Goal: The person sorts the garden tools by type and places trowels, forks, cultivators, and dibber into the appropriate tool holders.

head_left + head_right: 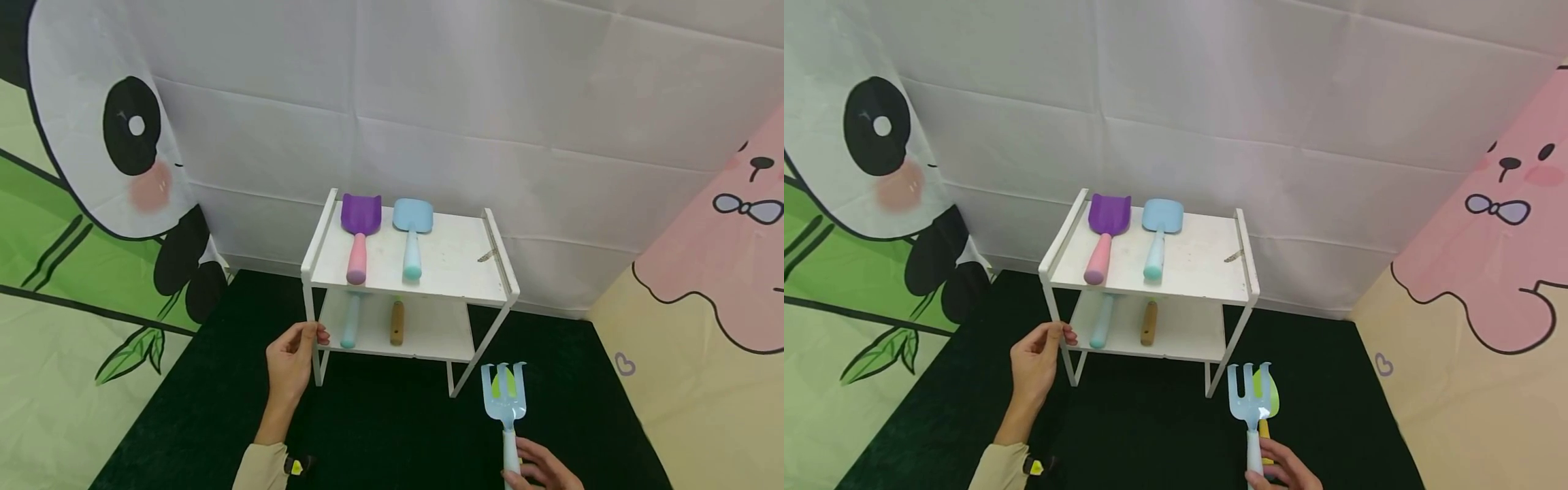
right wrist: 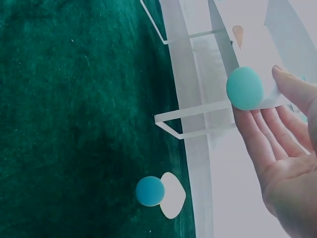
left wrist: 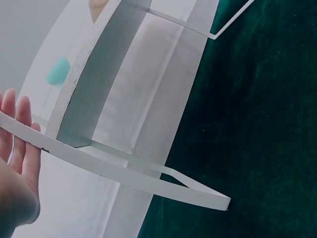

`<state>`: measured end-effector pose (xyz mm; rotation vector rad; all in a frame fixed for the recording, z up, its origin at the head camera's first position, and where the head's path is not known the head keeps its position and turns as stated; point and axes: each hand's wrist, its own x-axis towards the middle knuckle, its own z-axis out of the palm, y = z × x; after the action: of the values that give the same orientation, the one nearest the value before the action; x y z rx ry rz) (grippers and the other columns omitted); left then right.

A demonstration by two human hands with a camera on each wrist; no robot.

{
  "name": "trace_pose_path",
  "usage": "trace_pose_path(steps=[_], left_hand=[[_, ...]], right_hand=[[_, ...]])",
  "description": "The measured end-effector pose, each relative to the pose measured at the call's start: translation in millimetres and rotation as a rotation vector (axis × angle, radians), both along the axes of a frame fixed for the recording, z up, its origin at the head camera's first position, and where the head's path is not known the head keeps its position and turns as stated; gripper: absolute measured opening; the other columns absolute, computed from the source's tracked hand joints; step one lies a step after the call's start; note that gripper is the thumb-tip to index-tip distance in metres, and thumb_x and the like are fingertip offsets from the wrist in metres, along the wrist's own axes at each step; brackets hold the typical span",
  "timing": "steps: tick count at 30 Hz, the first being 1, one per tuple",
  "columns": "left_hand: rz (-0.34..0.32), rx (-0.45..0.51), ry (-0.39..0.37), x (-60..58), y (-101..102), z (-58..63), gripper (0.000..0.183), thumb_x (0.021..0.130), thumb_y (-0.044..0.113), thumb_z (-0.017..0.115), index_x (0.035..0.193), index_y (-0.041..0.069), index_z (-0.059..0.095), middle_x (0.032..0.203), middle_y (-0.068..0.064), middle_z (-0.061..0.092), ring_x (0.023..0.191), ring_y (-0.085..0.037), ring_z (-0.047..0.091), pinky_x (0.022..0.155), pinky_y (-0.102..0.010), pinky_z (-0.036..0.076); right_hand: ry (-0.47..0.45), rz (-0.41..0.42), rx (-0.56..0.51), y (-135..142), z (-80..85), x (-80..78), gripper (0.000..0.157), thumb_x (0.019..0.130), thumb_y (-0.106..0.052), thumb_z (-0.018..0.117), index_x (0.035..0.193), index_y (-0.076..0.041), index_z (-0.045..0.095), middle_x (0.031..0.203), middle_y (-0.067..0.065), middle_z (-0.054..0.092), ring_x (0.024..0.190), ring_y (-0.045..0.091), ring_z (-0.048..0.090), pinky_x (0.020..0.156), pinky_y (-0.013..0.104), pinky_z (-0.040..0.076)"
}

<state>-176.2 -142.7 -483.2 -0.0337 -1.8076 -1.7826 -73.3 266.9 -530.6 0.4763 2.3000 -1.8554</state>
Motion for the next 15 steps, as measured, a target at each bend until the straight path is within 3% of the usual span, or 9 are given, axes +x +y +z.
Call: trace_pose_path(steps=[4,11,15], left_hand=[[0.0,-0.001,0.005,-1.2,-0.6,-2.6,0.021,0.105,0.002,0.055,0.095,-0.009,0.07,0.088,-0.017,0.072,0.076,-0.009,0.069,0.078,-0.018,0.056],[0.002,0.01,-0.021,-14.2,-7.5,-26.5,0.021,0.106,0.005,0.056,0.096,-0.005,0.072,0.089,-0.013,0.073,0.078,-0.01,0.069,0.079,-0.019,0.056],[-0.01,0.013,-0.006,-15.4,-9.1,-30.0,0.02,0.106,0.006,0.057,0.097,-0.003,0.073,0.09,-0.012,0.074,0.079,-0.011,0.07,0.08,-0.02,0.057]], right_hand=[[0.011,0.03,-0.031,-7.6,7.6,0.3,0.066,0.082,-0.011,0.082,0.139,0.005,0.052,0.125,0.019,0.063,0.102,0.029,0.071,0.083,0.039,0.061],[0.032,0.058,0.033,-20.7,16.6,1.1,0.06,0.084,-0.014,0.083,0.136,0.0,0.057,0.124,0.017,0.064,0.102,0.026,0.072,0.081,0.035,0.062],[0.055,0.085,0.039,-27.2,21.7,1.3,0.057,0.085,-0.01,0.081,0.135,0.0,0.058,0.124,0.018,0.063,0.101,0.026,0.072,0.081,0.034,0.062]])
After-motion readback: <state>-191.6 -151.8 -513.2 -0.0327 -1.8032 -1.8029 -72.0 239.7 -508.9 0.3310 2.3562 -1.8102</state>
